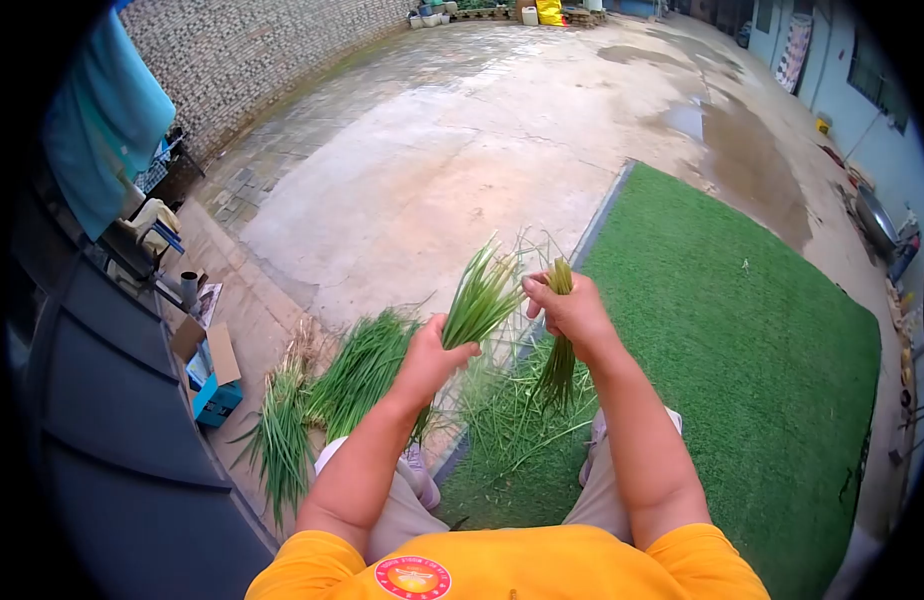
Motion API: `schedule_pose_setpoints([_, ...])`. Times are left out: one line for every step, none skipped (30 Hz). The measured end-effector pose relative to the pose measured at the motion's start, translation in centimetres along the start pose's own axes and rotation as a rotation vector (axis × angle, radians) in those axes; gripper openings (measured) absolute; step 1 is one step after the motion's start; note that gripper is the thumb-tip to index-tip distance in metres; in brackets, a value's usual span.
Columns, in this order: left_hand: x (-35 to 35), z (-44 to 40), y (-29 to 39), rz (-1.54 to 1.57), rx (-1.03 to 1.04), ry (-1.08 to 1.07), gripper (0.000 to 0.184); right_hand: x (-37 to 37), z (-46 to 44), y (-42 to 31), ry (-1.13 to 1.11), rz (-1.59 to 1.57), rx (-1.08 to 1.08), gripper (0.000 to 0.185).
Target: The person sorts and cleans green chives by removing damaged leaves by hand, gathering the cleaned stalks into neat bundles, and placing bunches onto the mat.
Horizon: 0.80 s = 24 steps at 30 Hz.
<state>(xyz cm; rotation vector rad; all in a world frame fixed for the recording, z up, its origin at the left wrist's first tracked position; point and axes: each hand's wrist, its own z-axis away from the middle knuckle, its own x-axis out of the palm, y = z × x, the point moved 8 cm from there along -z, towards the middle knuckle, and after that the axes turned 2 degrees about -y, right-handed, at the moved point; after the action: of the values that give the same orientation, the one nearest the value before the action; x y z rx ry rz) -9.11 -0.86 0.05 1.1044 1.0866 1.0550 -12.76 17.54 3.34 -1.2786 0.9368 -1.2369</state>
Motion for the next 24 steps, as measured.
schedule_pose_setpoints([-0.1, 0.1, 0.0, -0.077, -0.016, 0.027, 0.03, 0.5, 0.1, 0.2, 0.001, 0.0, 0.0, 0.027])
schedule_pose_setpoints([-0.2, 0.2, 0.0, -0.154, -0.031, 0.055, 0.032, 1.1, 0.1, 0.4, -0.012, 0.032, 0.009, 0.027])
schedule_pose_setpoints([-0.1, 0.3, 0.1, -0.155, -0.032, 0.055, 0.032, 1.4, 0.0, 0.7, -0.025, 0.064, 0.019, 0.028])
schedule_pose_setpoints([0.1, 0.5, 0.4, -0.169, -0.002, 0.042, 0.032, 1.6, -0.3, 1.0, -0.047, 0.099, 0.008, 0.026])
schedule_pose_setpoints([0.3, 0.6, 0.6, -0.183, 0.027, 0.031, 0.031, 1.8, -0.3, 1.0, -0.047, 0.096, 0.01, 0.026])
schedule_pose_setpoints([0.3, 0.6, 0.6, -0.184, 0.024, 0.031, 0.031, 1.9, -0.3, 1.0, -0.051, 0.07, 0.019, 0.023])
schedule_pose_setpoints([0.7, 0.7, 0.7, -0.168, 0.039, -0.009, 0.033, 2.1, -0.3, 1.0, -0.055, 0.044, 0.026, 0.02])
schedule_pose_setpoints([1.0, 0.7, 0.9, -0.151, 0.055, -0.048, 0.035, 2.0, -0.4, 1.1, -0.056, 0.042, 0.028, 0.02])
schedule_pose_setpoints([0.9, 0.8, 1.0, -0.152, 0.052, -0.048, 0.035, 1.9, -0.6, 1.1, -0.053, 0.058, 0.015, 0.016])
schedule_pose_setpoints([1.2, 0.9, 1.1, -0.031, 0.04, -0.09, 0.035, 1.7, -0.8, 1.1, -0.051, 0.074, 0.002, 0.013])
schedule_pose_setpoints([1.4, 1.0, 1.2, 0.09, 0.028, -0.132, 0.036, 1.7, -0.8, 1.2, -0.053, 0.074, 0.004, 0.013])
schedule_pose_setpoints([1.2, 1.0, 1.3, 0.093, 0.026, -0.13, 0.036, 1.6, -0.9, 1.3, -0.055, 0.077, 0.012, 0.012])
schedule_pose_setpoints([1.4, 1.1, 1.1, 0.222, -0.019, -0.192, 0.036, 1.5, -0.9, 1.4, -0.056, 0.08, 0.02, 0.013])
schedule_pose_setpoints([1.7, 1.2, 1.0, 0.353, -0.065, -0.255, 0.036, 1.5, -0.8, 1.5, -0.058, 0.084, 0.024, 0.013])
schedule_pose_setpoints([1.8, 1.3, 1.2, 0.359, -0.067, -0.253, 0.036, 1.6, -0.7, 1.2, -0.086, 0.113, -0.003, 0.013])
schedule_pose_setpoints([2.0, 1.5, 1.2, 0.434, -0.112, -0.26, 0.035, 1.8, -0.6, 0.9, -0.114, 0.144, -0.031, 0.015])
schedule_pose_setpoints([2.2, 1.7, 1.0, 0.511, -0.156, -0.266, 0.033, 1.6, -0.5, 0.8, -0.119, 0.151, -0.026, 0.015])
schedule_pose_setpoints([2.3, 1.5, 0.6, 0.535, -0.149, -0.308, 0.031, 1.7, -0.5, 0.5, -0.156, 0.212, -0.042, 0.015])
schedule_pose_setpoints([2.1, 1.3, 0.2, 0.547, -0.147, -0.302, 0.031, 1.8, -0.4, 0.3, -0.195, 0.274, -0.057, 0.016])
schedule_pose_setpoints([2.1, 1.0, 0.1, 0.485, -0.113, -0.328, 0.03, 1.6, -0.2, 0.2, -0.203, 0.285, -0.052, 0.016])
schedule_pose_setpoints([2.2, 0.9, 0.2, 0.424, -0.079, -0.354, 0.029, 1.6, 0.0, -0.2, -0.219, 0.365, -0.086, 0.017])
schedule_pose_setpoints([2.2, 0.8, 0.4, 0.436, -0.081, -0.337, 0.028, 1.6, 0.3, -0.5, -0.236, 0.446, -0.121, 0.018])
schedule_pose_setpoints([2.1, 0.6, 0.2, 0.452, -0.079, -0.33, 0.028, 1.5, 0.3, -0.1, -0.245, 0.459, -0.114, 0.018])
schedule_pose_setpoints([1.9, 0.4, -0.2, 0.437, -0.093, -0.33, 0.027, 1.3, 0.3, 0.1, -0.247, 0.443, -0.138, 0.018])
